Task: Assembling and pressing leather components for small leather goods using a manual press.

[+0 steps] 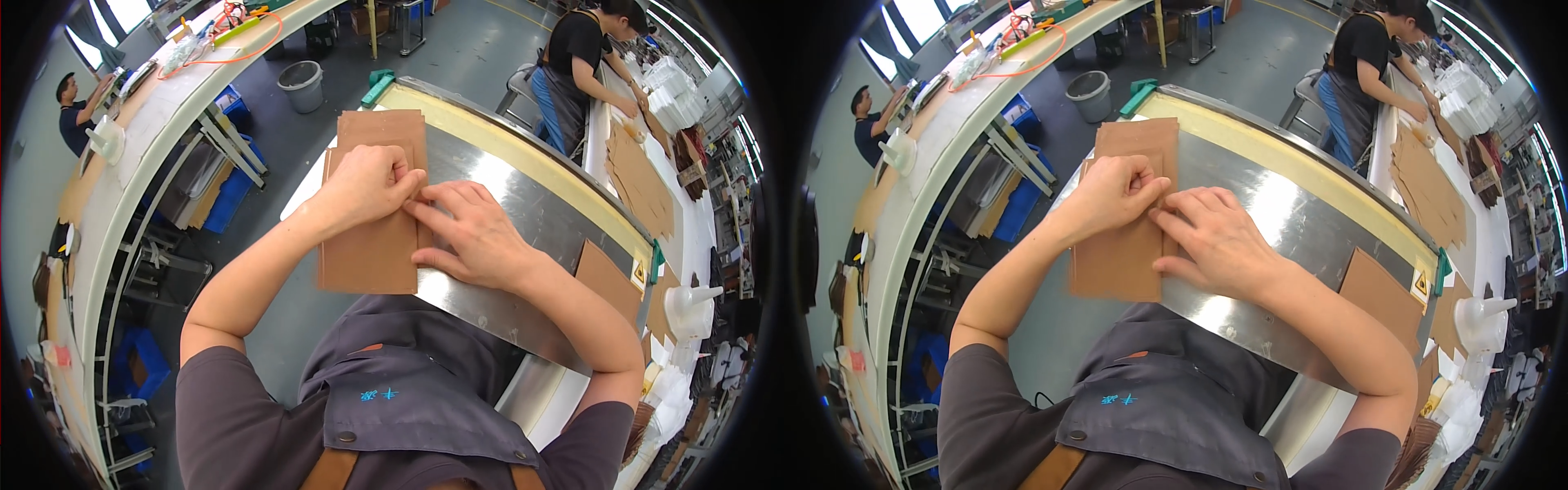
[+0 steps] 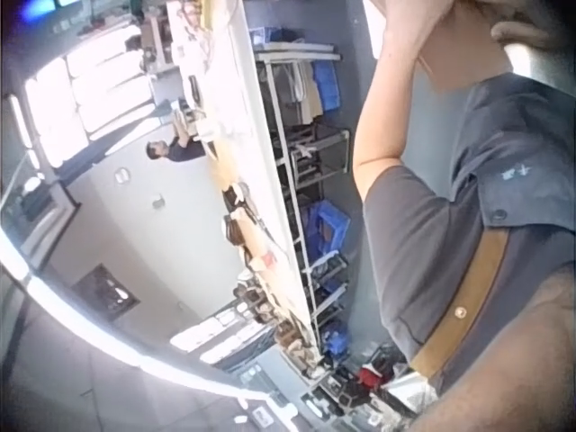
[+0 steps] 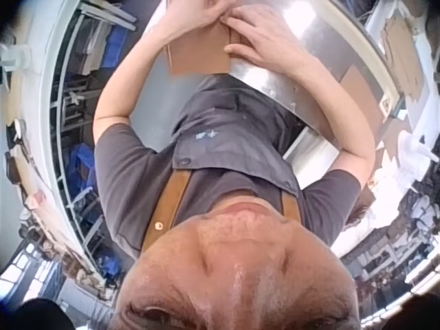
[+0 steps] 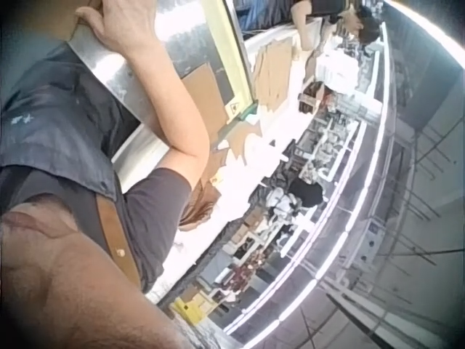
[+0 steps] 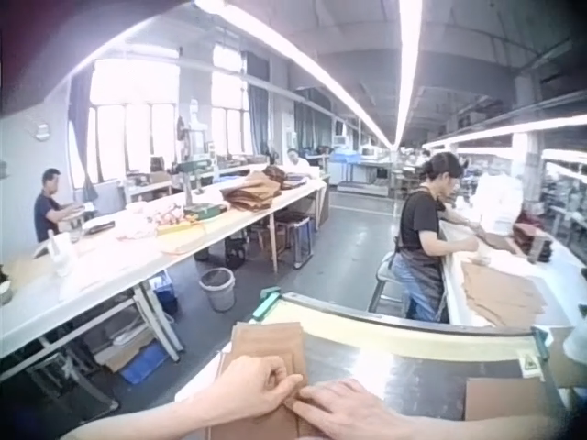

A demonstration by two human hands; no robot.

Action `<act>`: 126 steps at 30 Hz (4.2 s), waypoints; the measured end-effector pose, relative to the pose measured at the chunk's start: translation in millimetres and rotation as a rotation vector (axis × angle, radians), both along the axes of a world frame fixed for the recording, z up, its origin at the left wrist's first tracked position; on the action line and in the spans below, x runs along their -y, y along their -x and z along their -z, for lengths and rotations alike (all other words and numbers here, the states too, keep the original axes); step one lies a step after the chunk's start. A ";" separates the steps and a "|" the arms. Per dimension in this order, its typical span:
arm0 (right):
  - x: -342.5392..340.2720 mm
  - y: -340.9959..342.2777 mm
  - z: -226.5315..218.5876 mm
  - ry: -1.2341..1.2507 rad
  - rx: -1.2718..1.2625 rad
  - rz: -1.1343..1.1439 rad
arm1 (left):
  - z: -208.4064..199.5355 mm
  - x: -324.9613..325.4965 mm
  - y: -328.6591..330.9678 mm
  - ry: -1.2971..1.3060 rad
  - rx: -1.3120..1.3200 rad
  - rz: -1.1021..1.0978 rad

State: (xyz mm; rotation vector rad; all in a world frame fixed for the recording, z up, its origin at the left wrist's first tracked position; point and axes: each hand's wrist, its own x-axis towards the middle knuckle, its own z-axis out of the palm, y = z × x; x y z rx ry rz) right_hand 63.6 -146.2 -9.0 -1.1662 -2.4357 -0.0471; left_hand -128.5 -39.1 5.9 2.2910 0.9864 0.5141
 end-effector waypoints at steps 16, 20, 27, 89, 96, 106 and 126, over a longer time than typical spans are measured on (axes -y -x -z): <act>-14.6 -53.2 -48.1 0.277 -0.954 0.271 | -65.3 2.8 -26.4 -0.479 0.863 0.076; 21.2 -137.0 -33.2 0.523 -0.815 0.584 | -50.4 -9.7 -103.8 -0.420 0.423 0.408; 42.6 -156.1 7.6 -0.007 0.022 0.671 | 34.4 -32.9 -143.4 -0.483 0.069 0.654; 54.0 -154.7 10.4 0.079 -0.017 0.723 | 35.6 -31.0 -146.7 -0.583 0.048 0.590; 54.5 -152.0 8.5 0.003 0.066 0.702 | 32.5 -27.4 -142.0 -0.565 0.057 0.575; 63.3 -143.2 -18.0 0.405 -0.225 0.685 | 3.2 -2.8 -138.5 -0.287 -0.054 0.764; 57.0 -151.5 4.7 0.132 0.121 0.626 | 37.7 -26.3 -145.8 -0.420 0.136 0.433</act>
